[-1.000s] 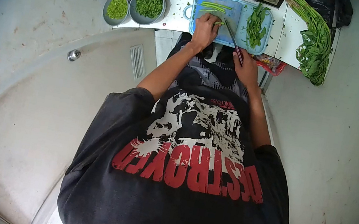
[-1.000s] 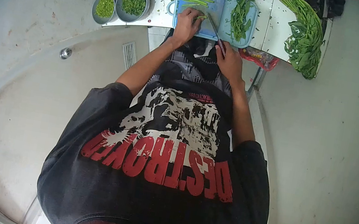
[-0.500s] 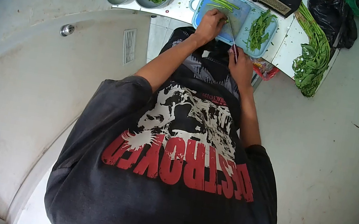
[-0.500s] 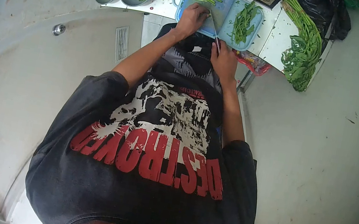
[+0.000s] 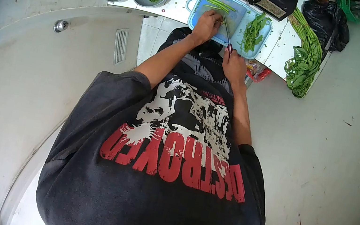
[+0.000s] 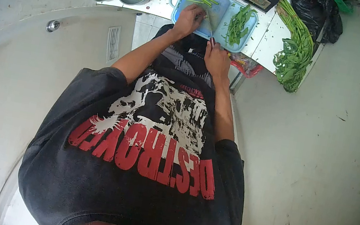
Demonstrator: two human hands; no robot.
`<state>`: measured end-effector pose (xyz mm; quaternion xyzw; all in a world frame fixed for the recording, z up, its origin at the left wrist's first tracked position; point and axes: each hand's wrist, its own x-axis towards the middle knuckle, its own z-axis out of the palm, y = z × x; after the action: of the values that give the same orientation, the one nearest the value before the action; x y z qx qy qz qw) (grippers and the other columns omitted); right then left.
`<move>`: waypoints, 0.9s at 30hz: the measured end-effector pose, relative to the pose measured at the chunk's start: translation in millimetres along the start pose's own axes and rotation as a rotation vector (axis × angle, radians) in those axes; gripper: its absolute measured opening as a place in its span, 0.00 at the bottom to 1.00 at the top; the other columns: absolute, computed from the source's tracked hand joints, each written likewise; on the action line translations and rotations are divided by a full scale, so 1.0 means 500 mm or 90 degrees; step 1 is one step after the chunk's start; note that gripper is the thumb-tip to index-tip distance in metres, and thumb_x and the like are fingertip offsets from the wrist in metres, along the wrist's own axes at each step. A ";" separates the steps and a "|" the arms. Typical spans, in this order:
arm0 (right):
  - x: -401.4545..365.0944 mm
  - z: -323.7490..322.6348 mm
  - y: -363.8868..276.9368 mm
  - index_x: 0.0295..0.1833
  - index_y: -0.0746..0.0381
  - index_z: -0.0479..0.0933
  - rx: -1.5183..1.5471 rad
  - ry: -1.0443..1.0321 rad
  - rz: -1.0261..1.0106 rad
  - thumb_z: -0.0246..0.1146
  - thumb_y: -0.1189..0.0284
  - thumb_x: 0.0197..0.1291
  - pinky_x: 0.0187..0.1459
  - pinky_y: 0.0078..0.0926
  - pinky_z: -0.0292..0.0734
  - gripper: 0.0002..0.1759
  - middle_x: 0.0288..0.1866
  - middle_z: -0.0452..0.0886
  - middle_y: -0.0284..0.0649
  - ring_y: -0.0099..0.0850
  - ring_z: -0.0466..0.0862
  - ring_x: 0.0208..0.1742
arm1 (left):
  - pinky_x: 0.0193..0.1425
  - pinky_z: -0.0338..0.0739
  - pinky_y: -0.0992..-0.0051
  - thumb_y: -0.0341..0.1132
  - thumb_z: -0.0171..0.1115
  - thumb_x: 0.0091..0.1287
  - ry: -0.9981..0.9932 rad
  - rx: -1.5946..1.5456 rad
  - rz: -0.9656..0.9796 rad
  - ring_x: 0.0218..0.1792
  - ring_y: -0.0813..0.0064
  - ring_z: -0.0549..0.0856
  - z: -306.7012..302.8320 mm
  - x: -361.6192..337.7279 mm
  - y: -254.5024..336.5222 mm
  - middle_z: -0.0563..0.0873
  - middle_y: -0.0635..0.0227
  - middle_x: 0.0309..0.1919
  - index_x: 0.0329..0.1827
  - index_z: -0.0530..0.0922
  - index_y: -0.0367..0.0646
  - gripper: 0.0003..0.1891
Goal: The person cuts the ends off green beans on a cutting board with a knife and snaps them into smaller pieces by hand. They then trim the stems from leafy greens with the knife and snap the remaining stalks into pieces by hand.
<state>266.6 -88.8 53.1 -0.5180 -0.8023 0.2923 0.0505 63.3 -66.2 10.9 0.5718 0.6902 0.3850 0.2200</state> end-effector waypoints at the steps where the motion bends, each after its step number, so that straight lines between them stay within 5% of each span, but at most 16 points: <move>1: 0.000 -0.001 -0.001 0.39 0.69 0.79 0.001 0.007 -0.006 0.53 0.55 0.76 0.35 0.56 0.83 0.26 0.26 0.83 0.60 0.58 0.87 0.30 | 0.51 0.79 0.57 0.24 0.65 0.61 -0.004 0.008 -0.004 0.43 0.47 0.84 0.001 0.000 -0.002 0.85 0.52 0.37 0.40 0.85 0.37 0.06; 27: 0.044 0.020 -0.038 0.42 0.71 0.77 -0.020 -0.061 0.048 0.54 0.58 0.75 0.37 0.56 0.84 0.23 0.28 0.84 0.62 0.59 0.88 0.32 | 0.48 0.80 0.58 0.24 0.66 0.60 -0.017 0.021 -0.002 0.42 0.48 0.85 -0.005 -0.002 -0.003 0.85 0.53 0.39 0.41 0.85 0.38 0.07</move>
<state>237.6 -79.7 49.8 -0.5337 -0.7884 0.3059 -0.0071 60.6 -67.9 11.0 0.5797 0.6941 0.3655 0.2204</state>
